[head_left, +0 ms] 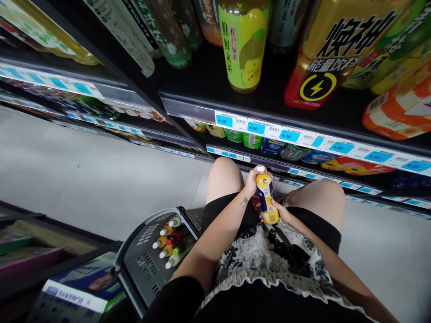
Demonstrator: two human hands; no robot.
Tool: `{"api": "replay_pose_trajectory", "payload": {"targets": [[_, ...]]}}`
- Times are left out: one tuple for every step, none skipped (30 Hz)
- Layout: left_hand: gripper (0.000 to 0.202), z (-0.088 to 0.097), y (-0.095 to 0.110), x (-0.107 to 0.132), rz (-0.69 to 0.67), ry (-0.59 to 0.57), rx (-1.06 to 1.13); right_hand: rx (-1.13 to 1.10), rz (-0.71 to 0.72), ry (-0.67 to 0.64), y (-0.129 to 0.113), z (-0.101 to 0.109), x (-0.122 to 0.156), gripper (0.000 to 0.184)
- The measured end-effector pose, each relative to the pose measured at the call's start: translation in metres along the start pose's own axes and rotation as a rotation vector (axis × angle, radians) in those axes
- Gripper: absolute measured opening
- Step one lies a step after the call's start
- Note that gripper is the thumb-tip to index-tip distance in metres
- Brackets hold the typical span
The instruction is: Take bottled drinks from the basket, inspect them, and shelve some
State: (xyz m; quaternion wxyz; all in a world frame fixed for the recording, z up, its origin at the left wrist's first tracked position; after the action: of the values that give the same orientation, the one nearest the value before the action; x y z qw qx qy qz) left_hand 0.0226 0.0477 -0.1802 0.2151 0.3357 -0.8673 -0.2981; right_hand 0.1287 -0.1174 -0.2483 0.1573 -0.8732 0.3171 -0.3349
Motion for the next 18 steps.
{"api": "replay_pose_trajectory", "payload": {"targets": [[0.035,-0.003,-0.002,-0.002,0.012,-0.017,0.000,-0.007,0.003,-0.005,0.002,0.001,-0.001,0.084],[0.036,-0.007,-0.005,-0.004,0.026,-0.034,0.000,-0.012,0.005,-0.005,0.003,0.002,-0.001,0.082],[0.036,-0.009,-0.007,-0.006,0.037,-0.048,0.000,-0.014,0.009,-0.004,0.005,0.002,-0.001,0.081],[0.037,-0.012,-0.008,-0.008,0.046,-0.059,0.000,-0.015,0.012,-0.001,0.006,0.003,-0.001,0.080],[0.037,-0.014,-0.010,-0.010,0.053,-0.067,0.001,-0.015,0.014,0.004,0.007,0.003,-0.001,0.080],[0.037,-0.016,-0.011,-0.012,0.057,-0.072,0.002,-0.013,0.014,0.009,0.007,0.004,-0.001,0.079],[0.037,-0.018,-0.011,-0.013,0.059,-0.075,0.003,-0.011,0.017,0.018,0.008,0.006,0.000,0.079],[0.037,-0.019,-0.012,-0.014,0.061,-0.077,0.006,-0.009,0.021,0.026,0.008,0.007,0.000,0.078],[0.036,-0.021,-0.012,-0.015,0.062,-0.078,0.009,-0.007,0.025,0.034,0.008,0.009,0.001,0.077],[0.036,-0.022,-0.012,-0.016,0.062,-0.078,0.012,-0.002,0.031,0.040,0.008,0.010,0.001,0.076],[0.036,-0.023,-0.012,-0.016,0.063,-0.077,0.014,0.005,0.036,0.043,0.008,0.011,0.002,0.076],[0.035,-0.024,-0.012,-0.016,0.063,-0.074,0.015,0.013,0.038,0.043,0.008,0.011,0.002,0.076],[0.035,-0.024,-0.012,-0.015,0.062,-0.071,0.015,0.021,0.035,0.043,0.009,0.011,0.002,0.077],[0.034,-0.024,-0.012,-0.015,0.061,-0.067,0.015,0.028,0.028,0.042,0.009,0.011,0.003,0.080],[0.034,-0.024,-0.012,-0.014,0.060,-0.063,0.014,0.033,0.020,0.046,0.009,0.011,0.003,0.082],[0.034,-0.023,-0.011,-0.013,0.059,-0.058,0.014,0.036,0.012,0.050,0.009,0.010,0.003,0.085],[0.034,-0.023,-0.011,-0.012,0.056,-0.053,0.014,0.037,0.005,0.053,0.009,0.010,0.002,0.087],[0.034,-0.022,-0.010,-0.011,0.053,-0.049,0.015,0.041,0.001,0.053,0.008,0.009,0.002,0.088]]}}
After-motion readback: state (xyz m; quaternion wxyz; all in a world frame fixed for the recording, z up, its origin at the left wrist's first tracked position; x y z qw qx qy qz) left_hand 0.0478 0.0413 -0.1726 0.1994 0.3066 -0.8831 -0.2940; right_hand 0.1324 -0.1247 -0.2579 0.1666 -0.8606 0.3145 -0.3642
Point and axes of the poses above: each hand's wrist, its own x-axis away from the middle knuckle, its own z-axis out of the back of the hand, y = z × x, the point moved 1 cm from there along -x, towards the middle knuckle, and after that the axes turned 8 degrees about -y, right-handed, at the moved point
